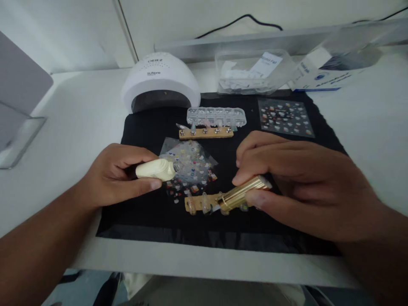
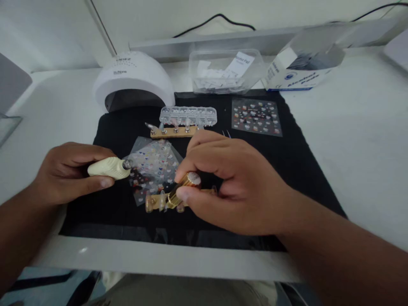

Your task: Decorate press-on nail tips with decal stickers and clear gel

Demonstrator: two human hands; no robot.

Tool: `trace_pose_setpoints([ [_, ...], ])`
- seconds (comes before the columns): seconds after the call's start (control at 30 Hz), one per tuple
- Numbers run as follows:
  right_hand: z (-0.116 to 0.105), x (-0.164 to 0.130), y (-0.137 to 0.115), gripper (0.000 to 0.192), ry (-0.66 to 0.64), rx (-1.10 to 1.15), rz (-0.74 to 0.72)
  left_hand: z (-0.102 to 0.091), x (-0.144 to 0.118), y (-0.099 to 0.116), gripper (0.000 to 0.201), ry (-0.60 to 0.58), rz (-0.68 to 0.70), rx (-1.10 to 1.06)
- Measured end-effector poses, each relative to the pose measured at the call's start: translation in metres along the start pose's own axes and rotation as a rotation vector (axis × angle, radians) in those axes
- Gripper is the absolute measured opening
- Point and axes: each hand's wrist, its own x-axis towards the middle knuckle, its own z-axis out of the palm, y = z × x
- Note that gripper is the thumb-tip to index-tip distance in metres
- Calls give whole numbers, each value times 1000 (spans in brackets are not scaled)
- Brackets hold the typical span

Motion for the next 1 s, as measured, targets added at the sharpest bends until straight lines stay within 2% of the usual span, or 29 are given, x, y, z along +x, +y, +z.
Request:
trace_pose_setpoints([
  [0.17, -3, 1, 6, 15, 18, -41, -4, 0, 0, 0, 4, 0, 10, 5],
  [0.53, -5, -3, 10, 13, 27, 48, 48, 0, 1, 2, 3, -6, 30, -23],
  [0.6, -5, -5, 13, 13, 83, 129, 83, 2, 2, 3, 5, -12, 40, -52],
  [0.77, 4, -10, 21, 13, 379, 393, 121, 7, 7, 7, 7, -41, 81, -135],
  [0.9, 10, -11, 21, 13, 452, 413, 120, 11, 8, 9, 5, -66, 101, -163],
  [1.0, 12, -12, 20, 12, 446, 396, 142, 12, 8, 9, 6, -57, 113, -169],
])
